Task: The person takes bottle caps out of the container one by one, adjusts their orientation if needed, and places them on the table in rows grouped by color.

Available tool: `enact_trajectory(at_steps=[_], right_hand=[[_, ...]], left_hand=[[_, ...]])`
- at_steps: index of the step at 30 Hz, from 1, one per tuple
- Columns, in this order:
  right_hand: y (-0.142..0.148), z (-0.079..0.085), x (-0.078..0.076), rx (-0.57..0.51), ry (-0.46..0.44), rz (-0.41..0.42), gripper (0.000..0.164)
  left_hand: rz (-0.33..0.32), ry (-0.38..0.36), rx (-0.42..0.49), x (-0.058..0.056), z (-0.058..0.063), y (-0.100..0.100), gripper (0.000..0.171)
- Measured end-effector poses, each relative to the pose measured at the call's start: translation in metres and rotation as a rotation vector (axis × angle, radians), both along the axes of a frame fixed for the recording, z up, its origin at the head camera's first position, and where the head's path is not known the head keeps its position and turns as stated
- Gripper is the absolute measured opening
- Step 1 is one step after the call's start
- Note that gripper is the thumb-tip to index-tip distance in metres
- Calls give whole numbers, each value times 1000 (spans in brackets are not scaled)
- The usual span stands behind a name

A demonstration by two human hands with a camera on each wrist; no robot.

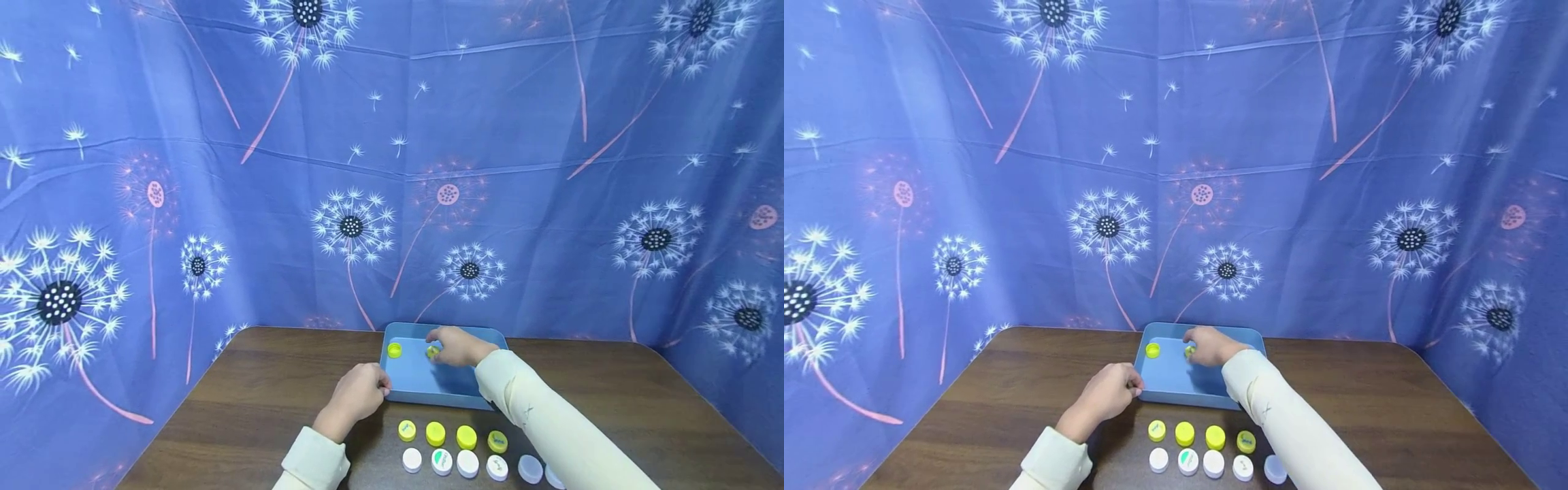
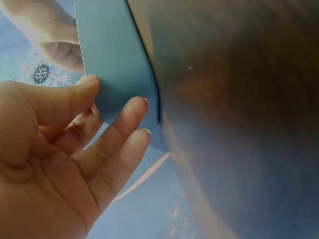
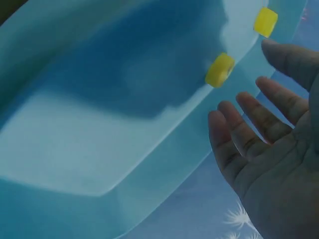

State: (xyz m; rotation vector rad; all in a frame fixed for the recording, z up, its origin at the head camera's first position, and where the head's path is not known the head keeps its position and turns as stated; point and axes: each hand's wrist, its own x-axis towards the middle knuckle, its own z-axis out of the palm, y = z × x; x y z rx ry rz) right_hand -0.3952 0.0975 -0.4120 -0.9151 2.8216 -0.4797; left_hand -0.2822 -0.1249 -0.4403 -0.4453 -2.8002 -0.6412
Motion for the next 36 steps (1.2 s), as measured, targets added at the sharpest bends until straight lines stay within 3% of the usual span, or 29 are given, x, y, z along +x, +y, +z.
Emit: enact_trajectory(at_steps=[9,15,22,36], right_hand=[[-12,-6,-2,120,-48,-37,59],[-13,-11,-3,160,2,-13,44],[-11,-18,-9,120,102,45,24],[-9,-23,-2,109,141,-2,18]], left_hand=[[22,-21,5,-1,-1,0,11],[13,-5,-4,-3,-2,0,12],[13,-2,-8,-3,-3,-1,12],[8,-9,-5,-1,0,-1,11]])
